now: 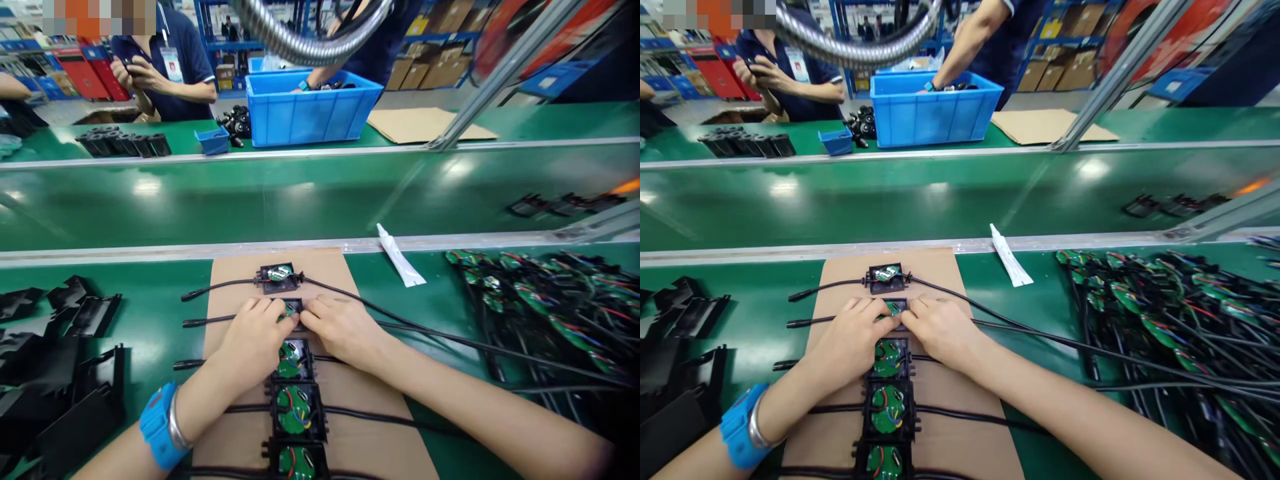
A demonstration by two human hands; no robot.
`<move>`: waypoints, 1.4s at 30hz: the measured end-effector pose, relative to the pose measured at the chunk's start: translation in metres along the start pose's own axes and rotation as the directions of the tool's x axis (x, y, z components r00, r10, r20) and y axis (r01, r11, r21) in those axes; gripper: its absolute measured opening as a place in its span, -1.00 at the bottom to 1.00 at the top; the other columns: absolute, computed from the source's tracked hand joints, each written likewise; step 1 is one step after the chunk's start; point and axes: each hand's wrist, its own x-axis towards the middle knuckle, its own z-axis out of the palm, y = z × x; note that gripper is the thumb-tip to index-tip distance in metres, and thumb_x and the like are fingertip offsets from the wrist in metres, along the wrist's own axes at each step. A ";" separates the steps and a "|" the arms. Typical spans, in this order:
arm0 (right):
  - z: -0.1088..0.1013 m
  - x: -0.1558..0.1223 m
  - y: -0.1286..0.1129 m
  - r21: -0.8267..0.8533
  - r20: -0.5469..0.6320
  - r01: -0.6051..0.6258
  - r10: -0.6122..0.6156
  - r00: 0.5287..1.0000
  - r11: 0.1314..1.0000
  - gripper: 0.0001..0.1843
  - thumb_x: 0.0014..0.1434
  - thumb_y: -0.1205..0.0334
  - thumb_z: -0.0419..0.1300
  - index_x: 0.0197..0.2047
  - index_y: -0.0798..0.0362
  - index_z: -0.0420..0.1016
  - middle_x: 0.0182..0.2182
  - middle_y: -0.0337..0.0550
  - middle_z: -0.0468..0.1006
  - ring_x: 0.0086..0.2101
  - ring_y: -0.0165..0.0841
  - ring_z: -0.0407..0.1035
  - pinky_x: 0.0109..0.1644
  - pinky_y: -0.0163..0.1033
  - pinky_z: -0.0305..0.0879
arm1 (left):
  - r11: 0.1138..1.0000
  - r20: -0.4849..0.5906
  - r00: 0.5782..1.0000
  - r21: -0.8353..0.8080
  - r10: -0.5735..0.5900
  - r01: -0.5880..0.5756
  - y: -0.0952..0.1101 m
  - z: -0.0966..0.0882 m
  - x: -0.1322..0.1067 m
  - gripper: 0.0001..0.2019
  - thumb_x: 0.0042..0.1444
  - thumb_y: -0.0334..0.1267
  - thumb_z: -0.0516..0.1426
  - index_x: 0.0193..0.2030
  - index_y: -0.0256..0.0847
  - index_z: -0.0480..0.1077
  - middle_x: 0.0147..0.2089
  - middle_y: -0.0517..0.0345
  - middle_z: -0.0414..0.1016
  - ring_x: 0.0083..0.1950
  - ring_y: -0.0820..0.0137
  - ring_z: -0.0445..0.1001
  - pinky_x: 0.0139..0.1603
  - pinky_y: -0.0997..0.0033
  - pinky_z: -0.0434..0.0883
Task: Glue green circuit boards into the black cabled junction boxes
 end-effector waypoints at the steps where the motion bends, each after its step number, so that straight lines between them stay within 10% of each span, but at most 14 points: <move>1: -0.002 0.000 0.002 0.050 -0.011 -0.028 0.028 1.000 0.998 -0.76 0.25 0.42 -0.03 -0.36 0.10 0.42 -0.41 -0.11 0.42 -0.37 -0.34 0.23 -0.31 -0.26 0.14 | 1.000 -0.008 1.000 -0.008 -0.004 0.004 -0.001 0.001 -0.001 -0.57 0.11 -0.57 -0.01 0.09 -0.16 0.35 -0.11 0.06 0.40 -0.11 0.24 0.35 -0.10 0.20 0.33; 7: -0.004 0.001 0.006 0.415 -0.066 -0.198 0.246 0.967 0.888 -0.85 0.21 0.36 0.06 -0.38 0.09 0.39 -0.38 -0.13 0.43 -0.28 -0.33 0.27 -0.18 -0.23 0.24 | 1.000 -0.019 1.000 -0.014 0.001 -0.001 -0.003 0.003 -0.003 -0.41 0.04 -0.61 0.01 0.21 -0.10 0.26 -0.08 0.06 0.40 -0.09 0.23 0.35 -0.04 0.16 0.33; 16: -0.016 0.012 0.022 0.463 -0.064 -0.091 0.135 0.989 0.882 -0.86 0.18 0.39 0.08 -0.34 0.08 0.45 -0.39 -0.15 0.48 -0.30 -0.33 0.31 -0.17 -0.22 0.24 | 0.975 -0.158 0.984 -0.218 -0.080 0.044 -0.013 0.001 0.001 -0.50 0.07 -0.60 0.00 0.06 -0.04 0.41 0.04 0.06 0.38 0.03 0.27 0.34 -0.01 0.22 0.32; 21: -0.013 0.032 0.040 0.387 -0.107 -0.317 0.384 0.917 0.866 -0.77 0.08 0.37 0.19 -0.14 0.14 0.40 -0.29 -0.04 0.50 -0.18 -0.22 0.33 -0.05 -0.09 0.25 | 0.902 -0.242 0.873 -0.206 -0.423 0.379 -0.054 -0.011 0.014 -0.81 0.10 -0.43 0.14 -0.12 -0.29 0.41 -0.09 -0.07 0.42 0.02 0.14 0.35 0.04 0.11 0.31; 27: -0.031 0.029 0.027 0.379 -0.074 -0.360 0.416 0.907 0.853 -0.76 0.24 0.35 -0.04 -0.07 0.20 0.34 -0.26 0.03 0.53 -0.27 -0.29 0.40 -0.19 -0.21 0.25 | 0.904 -0.138 0.903 -0.206 -0.407 0.375 -0.062 -0.026 0.013 -0.89 0.28 -0.33 0.02 -0.17 -0.19 0.37 -0.24 0.17 0.47 -0.21 0.37 0.45 -0.22 0.42 0.38; 33: -0.075 0.052 0.014 0.036 0.149 -0.355 0.346 0.926 0.934 -0.65 0.26 0.30 -0.10 -0.32 0.17 0.49 -0.38 0.07 0.57 -0.36 -0.22 0.43 -0.31 -0.19 0.12 | 0.905 -0.092 0.900 -0.056 -0.425 0.422 -0.051 -0.039 0.022 -0.78 0.32 -0.26 -0.04 -0.20 -0.20 0.42 -0.18 0.07 0.45 -0.14 0.24 0.46 -0.19 0.32 0.39; 42: -0.056 0.080 0.021 -0.018 0.266 -0.302 0.296 0.917 0.953 -0.75 0.12 0.37 0.02 -0.42 0.19 0.53 -0.42 0.12 0.60 -0.47 -0.24 0.42 -0.46 -0.22 -0.01 | 0.897 -0.043 0.903 0.099 -0.428 0.430 -0.043 -0.033 0.037 -0.75 0.32 -0.25 -0.04 -0.17 -0.25 0.44 -0.17 0.00 0.46 -0.21 0.20 0.52 -0.28 0.30 0.43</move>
